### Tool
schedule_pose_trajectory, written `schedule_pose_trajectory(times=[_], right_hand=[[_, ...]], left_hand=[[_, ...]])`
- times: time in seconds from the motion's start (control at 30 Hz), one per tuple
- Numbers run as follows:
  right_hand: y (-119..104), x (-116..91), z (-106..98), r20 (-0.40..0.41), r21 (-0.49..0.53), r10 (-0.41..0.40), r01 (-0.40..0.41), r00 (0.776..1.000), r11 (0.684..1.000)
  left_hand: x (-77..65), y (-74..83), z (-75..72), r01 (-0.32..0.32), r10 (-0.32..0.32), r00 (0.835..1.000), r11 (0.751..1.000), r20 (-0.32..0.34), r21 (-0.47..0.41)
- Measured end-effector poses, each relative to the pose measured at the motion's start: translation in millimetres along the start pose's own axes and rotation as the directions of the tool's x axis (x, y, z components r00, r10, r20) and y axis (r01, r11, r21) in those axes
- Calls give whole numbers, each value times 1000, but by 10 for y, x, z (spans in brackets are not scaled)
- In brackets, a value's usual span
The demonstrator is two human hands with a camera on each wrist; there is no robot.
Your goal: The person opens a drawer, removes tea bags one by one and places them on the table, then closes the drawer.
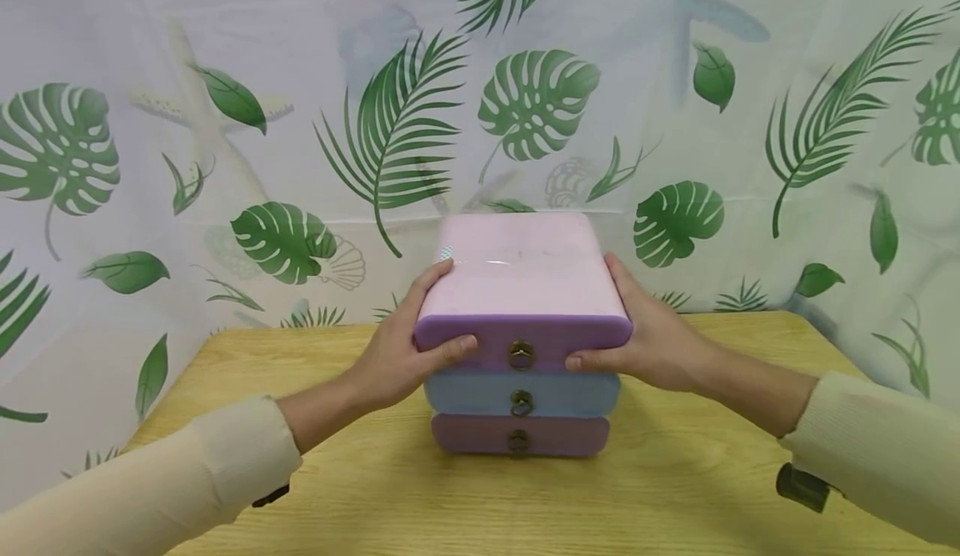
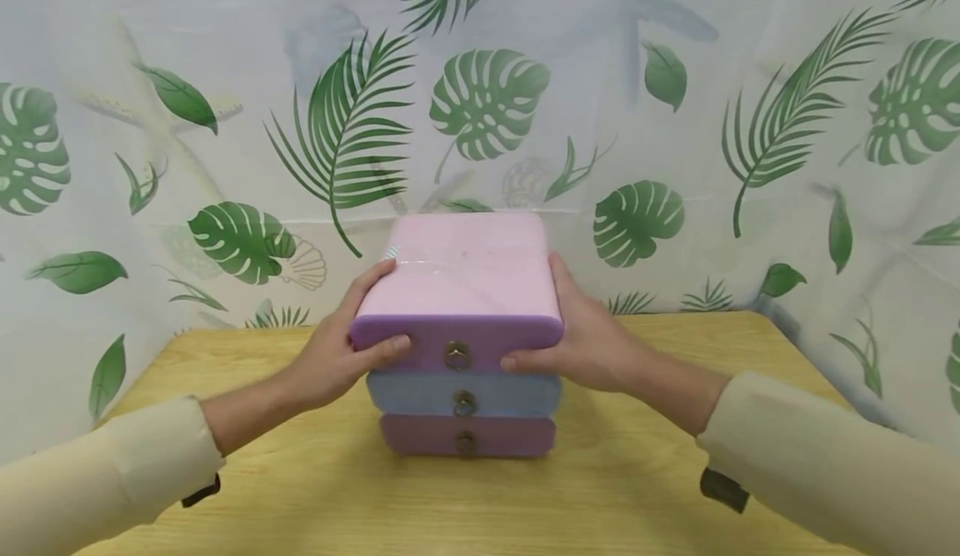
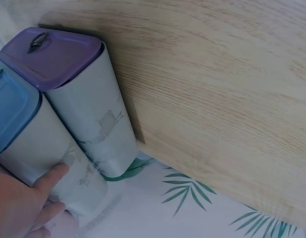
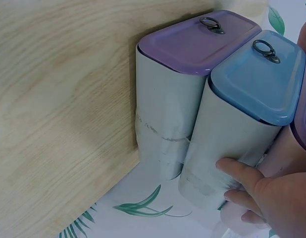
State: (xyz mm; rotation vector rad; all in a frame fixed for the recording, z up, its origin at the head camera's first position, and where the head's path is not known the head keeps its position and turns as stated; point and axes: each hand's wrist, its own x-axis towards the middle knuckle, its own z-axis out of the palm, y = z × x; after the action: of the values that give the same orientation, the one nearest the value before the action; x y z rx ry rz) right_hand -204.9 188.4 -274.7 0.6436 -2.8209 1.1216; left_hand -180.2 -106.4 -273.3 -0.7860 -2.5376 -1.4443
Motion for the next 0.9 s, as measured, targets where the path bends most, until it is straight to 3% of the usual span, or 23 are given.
schedule_pose_trajectory(times=[0.27,0.6,0.9], right_hand=[[7,141,32,14,33,-29,28,999,999],[39,266,35,29,75,-78,76,997,994],[123,454,19,63,95,-88,81,994,992]], left_hand=[[21,-56,-62,12,-12,1000,1000,-13,4],[171,-484,-42,5,-3,999,999,-48,31],[297,-601,-47,2,2,997,999,-79,52]])
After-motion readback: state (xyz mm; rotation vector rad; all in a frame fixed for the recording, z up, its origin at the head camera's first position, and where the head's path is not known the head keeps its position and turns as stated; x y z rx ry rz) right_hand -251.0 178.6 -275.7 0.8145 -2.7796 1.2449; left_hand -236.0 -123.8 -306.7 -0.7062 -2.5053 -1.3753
